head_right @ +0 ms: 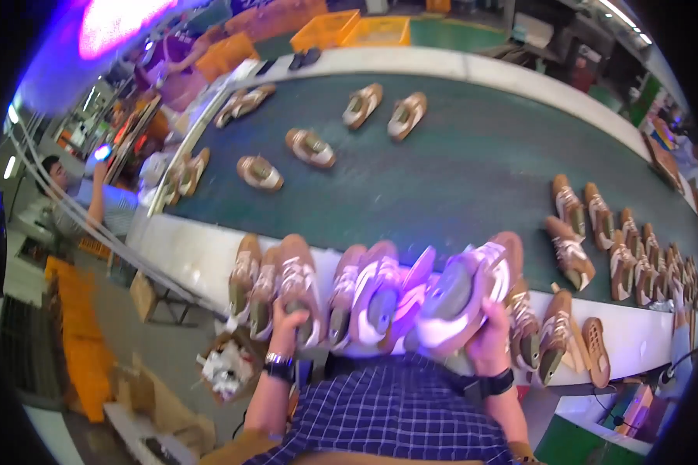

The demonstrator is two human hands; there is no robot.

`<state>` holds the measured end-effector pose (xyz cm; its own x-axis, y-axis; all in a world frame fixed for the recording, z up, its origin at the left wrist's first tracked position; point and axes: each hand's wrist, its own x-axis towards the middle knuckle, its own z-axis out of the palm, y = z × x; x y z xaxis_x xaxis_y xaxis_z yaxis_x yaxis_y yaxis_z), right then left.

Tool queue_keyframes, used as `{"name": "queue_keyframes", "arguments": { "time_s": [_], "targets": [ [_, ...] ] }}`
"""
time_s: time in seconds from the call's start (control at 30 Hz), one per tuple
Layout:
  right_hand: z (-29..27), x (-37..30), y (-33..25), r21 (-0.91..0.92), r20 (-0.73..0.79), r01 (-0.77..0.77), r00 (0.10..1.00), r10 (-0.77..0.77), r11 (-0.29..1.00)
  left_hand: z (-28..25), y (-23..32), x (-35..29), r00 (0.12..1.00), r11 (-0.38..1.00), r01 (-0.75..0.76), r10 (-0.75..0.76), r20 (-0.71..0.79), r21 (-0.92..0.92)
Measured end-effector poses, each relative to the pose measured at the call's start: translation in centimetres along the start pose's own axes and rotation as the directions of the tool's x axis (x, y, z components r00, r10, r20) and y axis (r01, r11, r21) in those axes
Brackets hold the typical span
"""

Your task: The recorder is inspecting manufactured shoes on an assembly line conveyor belt, checking pairs for quality and placing them back.

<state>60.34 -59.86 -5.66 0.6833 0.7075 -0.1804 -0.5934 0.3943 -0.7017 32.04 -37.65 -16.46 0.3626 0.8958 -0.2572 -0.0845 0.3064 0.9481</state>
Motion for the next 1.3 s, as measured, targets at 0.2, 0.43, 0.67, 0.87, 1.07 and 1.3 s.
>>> {"name": "queue_keyframes", "arguments": {
  "time_s": [0.2, 0.43, 0.67, 0.87, 1.07, 1.3],
  "targets": [
    [1.1, -0.1, -0.6, -0.079, 0.127, -0.074, 0.988, 0.084, 0.994, 5.6, 7.8, -1.5, 0.88, 0.963, -0.12, 0.215, 0.424, -0.241],
    [2.0, 0.1, -1.1, -0.126, 0.341, -0.014, 0.938, 0.057, 0.992, 15.0, 11.4, -2.2, 0.695, 0.961, 0.063, 0.15, 0.704, -0.268],
    [-2.1, -0.1, -1.1, 0.247, 0.287, -0.106, 0.957, 0.032, 0.963, 19.1, 9.8, -3.2, 0.549, 0.798, 0.496, 0.016, 0.836, -0.342],
    [-1.9, -1.5, -3.1, 0.086, 0.086, -0.135, 0.988, 0.127, 0.987, 19.2, 7.8, -2.9, 0.54, 0.714, 0.602, -0.033, 0.841, -0.358],
    [0.2, -0.7, -4.4, 0.11, 0.162, 0.14, 0.974, -0.157, 0.984, 18.3, 8.4, -1.0, 0.63, 0.647, 0.577, 0.036, 0.776, -0.499],
    [1.5, -1.3, -4.7, 0.062, 0.027, 0.135, 0.99, -0.137, 0.989, 17.6, 8.3, -1.3, 0.774, 0.613, 0.486, 0.031, 0.633, -0.624]
  ]
}}
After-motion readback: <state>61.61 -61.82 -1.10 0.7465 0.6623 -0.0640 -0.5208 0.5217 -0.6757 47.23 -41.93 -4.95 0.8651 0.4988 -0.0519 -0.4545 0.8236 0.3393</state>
